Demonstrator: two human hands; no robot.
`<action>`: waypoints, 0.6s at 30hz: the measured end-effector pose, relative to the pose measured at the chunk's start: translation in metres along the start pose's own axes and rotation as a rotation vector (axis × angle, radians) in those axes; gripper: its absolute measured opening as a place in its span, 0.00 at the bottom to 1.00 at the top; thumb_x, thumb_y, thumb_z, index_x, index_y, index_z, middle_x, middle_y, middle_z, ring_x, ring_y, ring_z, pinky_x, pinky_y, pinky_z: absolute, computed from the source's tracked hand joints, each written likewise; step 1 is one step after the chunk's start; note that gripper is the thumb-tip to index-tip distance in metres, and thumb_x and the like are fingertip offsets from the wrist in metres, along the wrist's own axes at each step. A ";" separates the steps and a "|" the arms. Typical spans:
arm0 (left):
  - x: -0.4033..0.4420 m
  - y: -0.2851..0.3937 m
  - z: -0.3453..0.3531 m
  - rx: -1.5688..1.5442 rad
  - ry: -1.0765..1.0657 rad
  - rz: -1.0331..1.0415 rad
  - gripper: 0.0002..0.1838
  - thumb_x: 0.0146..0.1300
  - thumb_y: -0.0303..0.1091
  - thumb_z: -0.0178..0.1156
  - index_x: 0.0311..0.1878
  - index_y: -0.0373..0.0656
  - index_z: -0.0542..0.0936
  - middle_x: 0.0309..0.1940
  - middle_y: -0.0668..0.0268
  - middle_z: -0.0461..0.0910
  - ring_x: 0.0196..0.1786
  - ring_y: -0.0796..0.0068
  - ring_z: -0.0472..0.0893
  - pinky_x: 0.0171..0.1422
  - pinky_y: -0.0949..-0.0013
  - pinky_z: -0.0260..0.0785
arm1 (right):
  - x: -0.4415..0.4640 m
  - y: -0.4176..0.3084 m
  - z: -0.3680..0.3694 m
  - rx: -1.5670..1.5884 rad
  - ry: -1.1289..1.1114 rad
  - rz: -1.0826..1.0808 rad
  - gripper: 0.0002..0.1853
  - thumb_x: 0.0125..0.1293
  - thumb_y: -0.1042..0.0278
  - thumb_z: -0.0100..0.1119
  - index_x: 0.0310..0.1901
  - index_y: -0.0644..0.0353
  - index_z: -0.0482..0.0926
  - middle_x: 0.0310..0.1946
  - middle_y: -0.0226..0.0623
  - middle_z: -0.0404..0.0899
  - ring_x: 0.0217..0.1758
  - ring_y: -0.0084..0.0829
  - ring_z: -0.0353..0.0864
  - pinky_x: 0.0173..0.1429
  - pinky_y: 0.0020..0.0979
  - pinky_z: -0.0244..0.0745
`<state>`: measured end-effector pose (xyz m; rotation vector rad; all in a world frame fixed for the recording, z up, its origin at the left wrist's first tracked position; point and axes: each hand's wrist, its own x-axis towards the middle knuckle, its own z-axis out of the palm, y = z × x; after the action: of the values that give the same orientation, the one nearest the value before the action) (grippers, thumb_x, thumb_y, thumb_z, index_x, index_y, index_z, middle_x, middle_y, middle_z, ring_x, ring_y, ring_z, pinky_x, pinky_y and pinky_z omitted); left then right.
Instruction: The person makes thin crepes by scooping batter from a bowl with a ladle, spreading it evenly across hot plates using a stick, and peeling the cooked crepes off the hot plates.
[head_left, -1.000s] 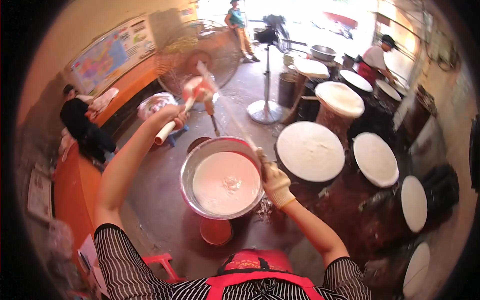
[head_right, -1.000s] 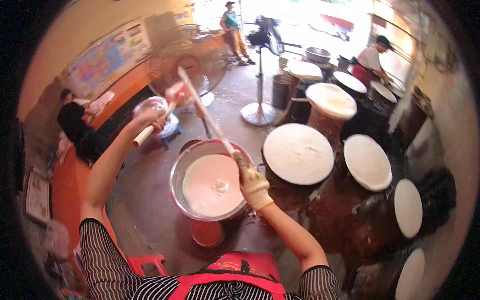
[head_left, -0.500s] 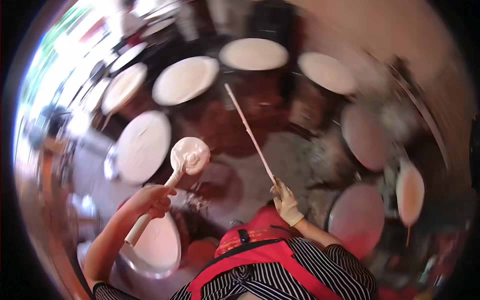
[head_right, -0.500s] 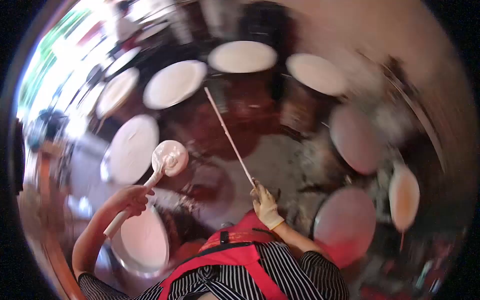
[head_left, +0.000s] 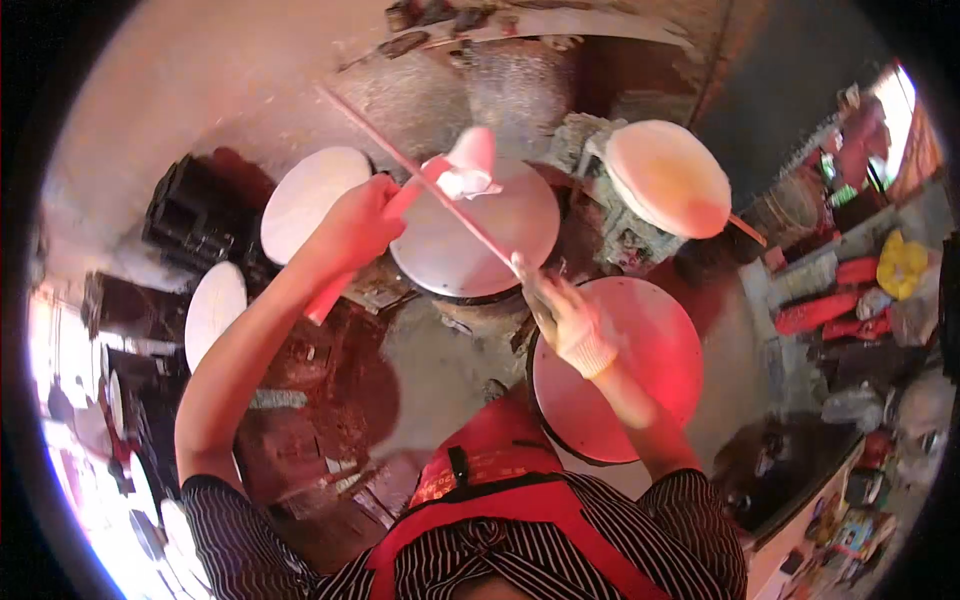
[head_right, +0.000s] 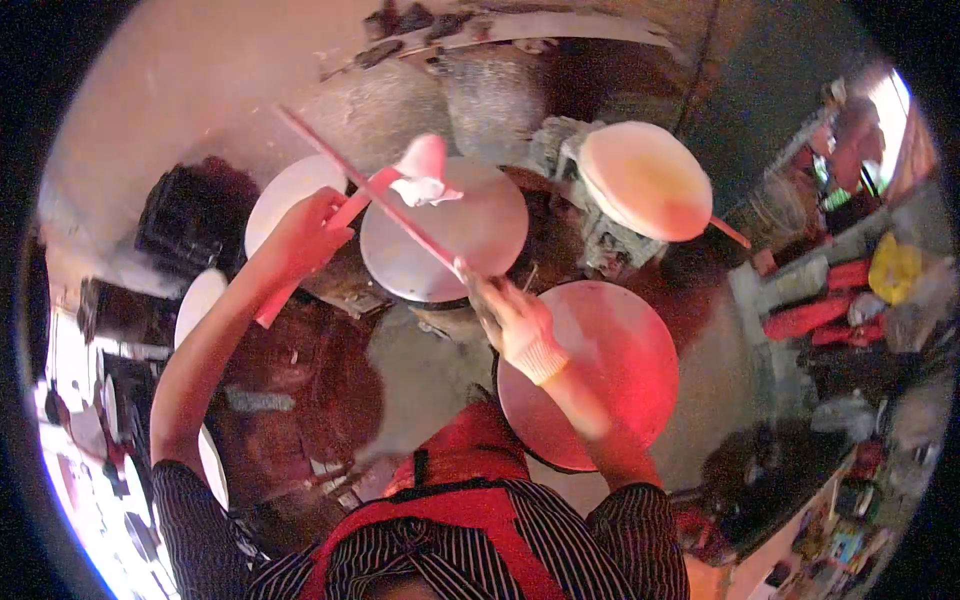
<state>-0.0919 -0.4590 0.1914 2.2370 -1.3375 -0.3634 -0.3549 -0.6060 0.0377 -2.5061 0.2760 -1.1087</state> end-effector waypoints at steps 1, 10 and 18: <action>0.029 -0.010 0.018 0.001 -0.027 0.017 0.16 0.59 0.28 0.63 0.49 0.36 0.73 0.28 0.64 0.76 0.24 0.74 0.75 0.28 0.68 0.68 | 0.016 0.001 -0.007 -0.037 -0.101 0.175 0.32 0.61 0.77 0.58 0.68 0.43 0.70 0.46 0.35 0.81 0.38 0.40 0.82 0.42 0.35 0.79; 0.120 -0.060 0.181 -0.639 -0.170 -0.157 0.13 0.52 0.25 0.63 0.40 0.36 0.71 0.26 0.59 0.79 0.22 0.71 0.78 0.24 0.66 0.69 | -0.089 0.058 0.100 0.985 0.319 1.445 0.30 0.68 0.82 0.45 0.71 0.48 0.68 0.55 0.37 0.79 0.49 0.30 0.81 0.46 0.29 0.74; 0.174 -0.118 0.249 -1.312 -0.111 -0.465 0.12 0.64 0.30 0.64 0.45 0.44 0.71 0.20 0.69 0.74 0.15 0.79 0.70 0.15 0.72 0.62 | -0.076 0.005 0.189 -0.202 0.049 1.137 0.42 0.60 0.69 0.61 0.74 0.27 0.57 0.39 0.48 0.77 0.40 0.53 0.79 0.45 0.47 0.75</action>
<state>-0.0373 -0.6364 -0.0770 1.3157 -0.3037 -1.1320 -0.2651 -0.5353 -0.1315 -1.8828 1.6158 -0.6379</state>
